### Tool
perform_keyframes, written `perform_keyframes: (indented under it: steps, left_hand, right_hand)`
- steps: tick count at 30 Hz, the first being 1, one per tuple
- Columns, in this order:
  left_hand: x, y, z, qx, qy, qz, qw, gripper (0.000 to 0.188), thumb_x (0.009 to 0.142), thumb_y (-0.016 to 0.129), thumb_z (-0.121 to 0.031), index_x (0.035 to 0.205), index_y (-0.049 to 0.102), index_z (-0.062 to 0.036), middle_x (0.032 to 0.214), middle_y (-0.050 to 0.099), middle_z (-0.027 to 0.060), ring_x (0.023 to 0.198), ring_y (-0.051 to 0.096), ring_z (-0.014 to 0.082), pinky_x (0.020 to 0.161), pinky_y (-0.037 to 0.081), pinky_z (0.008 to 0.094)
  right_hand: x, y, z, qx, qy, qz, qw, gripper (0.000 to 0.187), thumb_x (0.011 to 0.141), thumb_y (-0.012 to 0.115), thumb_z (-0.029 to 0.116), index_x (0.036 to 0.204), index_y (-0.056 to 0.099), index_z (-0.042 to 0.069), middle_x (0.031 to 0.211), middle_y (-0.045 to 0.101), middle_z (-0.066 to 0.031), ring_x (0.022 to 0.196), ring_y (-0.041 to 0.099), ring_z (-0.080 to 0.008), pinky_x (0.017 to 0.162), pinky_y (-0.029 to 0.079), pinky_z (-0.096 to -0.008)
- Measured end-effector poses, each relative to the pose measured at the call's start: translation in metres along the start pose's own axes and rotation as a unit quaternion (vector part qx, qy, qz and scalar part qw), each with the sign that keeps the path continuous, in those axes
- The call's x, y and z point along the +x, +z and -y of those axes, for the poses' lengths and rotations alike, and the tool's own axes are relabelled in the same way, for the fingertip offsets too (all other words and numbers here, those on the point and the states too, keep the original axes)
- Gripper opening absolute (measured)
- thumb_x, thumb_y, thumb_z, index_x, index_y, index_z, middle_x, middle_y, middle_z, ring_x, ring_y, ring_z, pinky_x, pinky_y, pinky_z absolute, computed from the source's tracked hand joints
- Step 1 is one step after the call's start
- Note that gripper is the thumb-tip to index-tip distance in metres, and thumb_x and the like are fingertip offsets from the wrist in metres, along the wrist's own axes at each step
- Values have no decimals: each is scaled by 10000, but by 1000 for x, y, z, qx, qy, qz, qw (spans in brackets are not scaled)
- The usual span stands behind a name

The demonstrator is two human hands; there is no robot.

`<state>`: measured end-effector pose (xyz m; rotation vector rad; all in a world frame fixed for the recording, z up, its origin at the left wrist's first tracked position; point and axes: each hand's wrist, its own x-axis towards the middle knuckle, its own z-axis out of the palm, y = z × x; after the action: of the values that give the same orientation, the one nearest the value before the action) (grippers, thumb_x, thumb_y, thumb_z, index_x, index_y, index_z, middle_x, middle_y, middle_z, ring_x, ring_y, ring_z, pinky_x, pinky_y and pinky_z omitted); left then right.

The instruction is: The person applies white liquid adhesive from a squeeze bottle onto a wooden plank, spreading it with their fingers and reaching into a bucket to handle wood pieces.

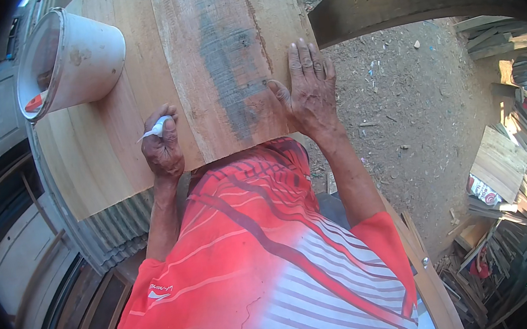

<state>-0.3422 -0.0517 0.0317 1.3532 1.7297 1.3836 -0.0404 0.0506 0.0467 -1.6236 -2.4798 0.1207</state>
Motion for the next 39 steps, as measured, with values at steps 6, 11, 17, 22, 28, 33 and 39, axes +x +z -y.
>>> perform_keyframes:
  steps: [6,11,17,22,28,33,39]
  left_hand:
    - [0,-1,3,7,15,3,1000,268,1069,635,-189,1238,676,16,1120,734,125,1040,714,230,895,576,351]
    - [0,-2,0,-46,-7,20,999,334,1077,625,-261,1258,670,15,1167,719,139,1091,696,242,947,550,364]
    - [11,9,-55,-54,38,147,987,477,1084,581,-383,1369,625,-3,1337,654,157,1328,559,302,1115,437,425]
    - [16,36,-70,-92,106,261,955,576,1103,504,-427,1493,533,-4,1491,559,195,1455,440,308,1187,358,440]
    - [22,48,-86,-41,110,339,933,749,1072,489,-564,1564,430,-3,1561,482,221,1491,405,376,1214,333,469]
    - [11,45,-57,159,218,291,918,917,874,806,-505,1585,415,-78,1584,446,200,1512,351,428,1238,309,535]
    - [-17,43,-43,305,211,326,870,991,728,911,-384,1582,445,-194,1656,338,162,1555,247,435,1261,207,592]
  right_hand:
    - [6,2,-11,-31,60,-18,998,850,1054,454,604,1576,366,-60,1637,370,-261,1546,318,-379,1247,177,-562]
    - [1,-26,-2,89,55,-130,986,691,1019,650,409,1488,487,-71,1496,528,-269,1389,512,-394,1155,366,-523]
    - [-19,-44,76,500,28,6,865,540,949,775,182,1402,580,-40,1278,670,-248,1059,722,-306,840,602,-375]
    - [-35,-39,100,665,76,99,736,429,974,750,133,1352,613,-19,1156,712,-174,969,722,-185,810,597,-322]
    - [-49,-38,73,691,121,44,712,290,1016,700,102,1273,636,-16,1037,706,-60,935,684,-118,825,568,-284]
    - [-56,-37,27,575,224,-112,779,260,1027,720,201,1184,655,3,945,697,-34,791,667,-92,746,567,-267]
    - [-59,-30,-10,484,243,-174,822,255,1039,706,252,1102,685,6,894,707,-45,706,615,-63,639,506,-232]
